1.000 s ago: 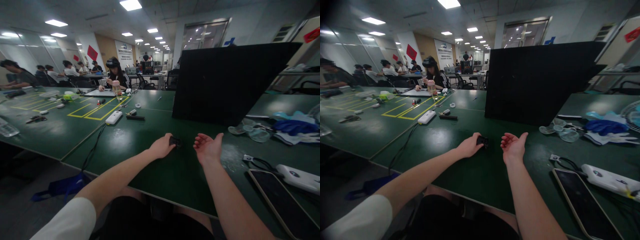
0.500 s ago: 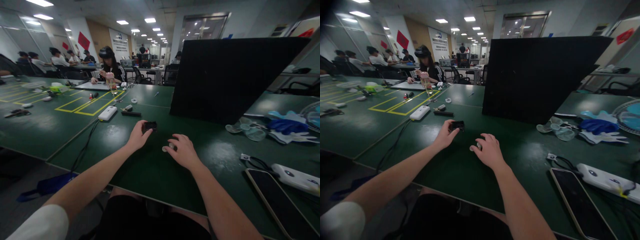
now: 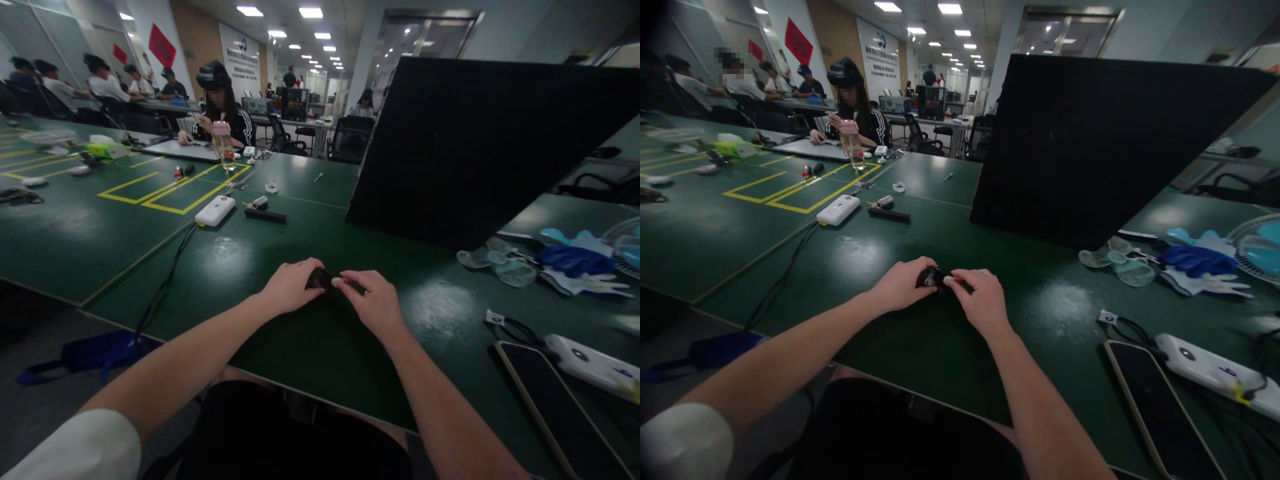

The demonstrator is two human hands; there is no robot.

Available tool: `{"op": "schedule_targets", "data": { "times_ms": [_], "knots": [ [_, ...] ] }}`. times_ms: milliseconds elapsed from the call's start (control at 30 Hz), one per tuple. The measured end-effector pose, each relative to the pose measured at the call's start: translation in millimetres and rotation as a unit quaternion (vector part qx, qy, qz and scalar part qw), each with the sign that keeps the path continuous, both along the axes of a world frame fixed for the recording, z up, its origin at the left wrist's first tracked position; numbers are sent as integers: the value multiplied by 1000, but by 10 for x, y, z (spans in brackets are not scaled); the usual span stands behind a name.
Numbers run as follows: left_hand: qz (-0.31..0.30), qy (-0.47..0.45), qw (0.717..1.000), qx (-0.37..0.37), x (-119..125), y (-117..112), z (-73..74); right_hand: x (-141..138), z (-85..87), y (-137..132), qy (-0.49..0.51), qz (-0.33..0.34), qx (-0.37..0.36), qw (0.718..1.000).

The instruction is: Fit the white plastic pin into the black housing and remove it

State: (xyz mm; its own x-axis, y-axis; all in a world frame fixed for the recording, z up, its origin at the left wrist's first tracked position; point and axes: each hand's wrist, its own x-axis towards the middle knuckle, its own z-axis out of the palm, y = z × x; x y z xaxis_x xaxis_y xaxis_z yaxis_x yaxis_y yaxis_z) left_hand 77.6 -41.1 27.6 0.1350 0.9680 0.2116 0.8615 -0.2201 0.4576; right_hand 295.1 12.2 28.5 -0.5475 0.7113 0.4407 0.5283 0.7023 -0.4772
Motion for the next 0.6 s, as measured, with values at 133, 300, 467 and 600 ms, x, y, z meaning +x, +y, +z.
{"op": "schedule_targets", "data": {
  "times_ms": [133,300,467,600],
  "knots": [
    [-21,-9,1000,-6,61,-28,12,-94,1,-66,-35,50,46,997],
    [-31,-15,999,-9,65,-44,3,-98,-14,-61,-23,-27,98,995],
    [-32,-20,999,0,61,-54,1,-62,-40,-21,6,-70,67,995],
    [-21,-26,999,-6,73,-60,13,47,65,23,46,-94,76,992]
  ]
}}
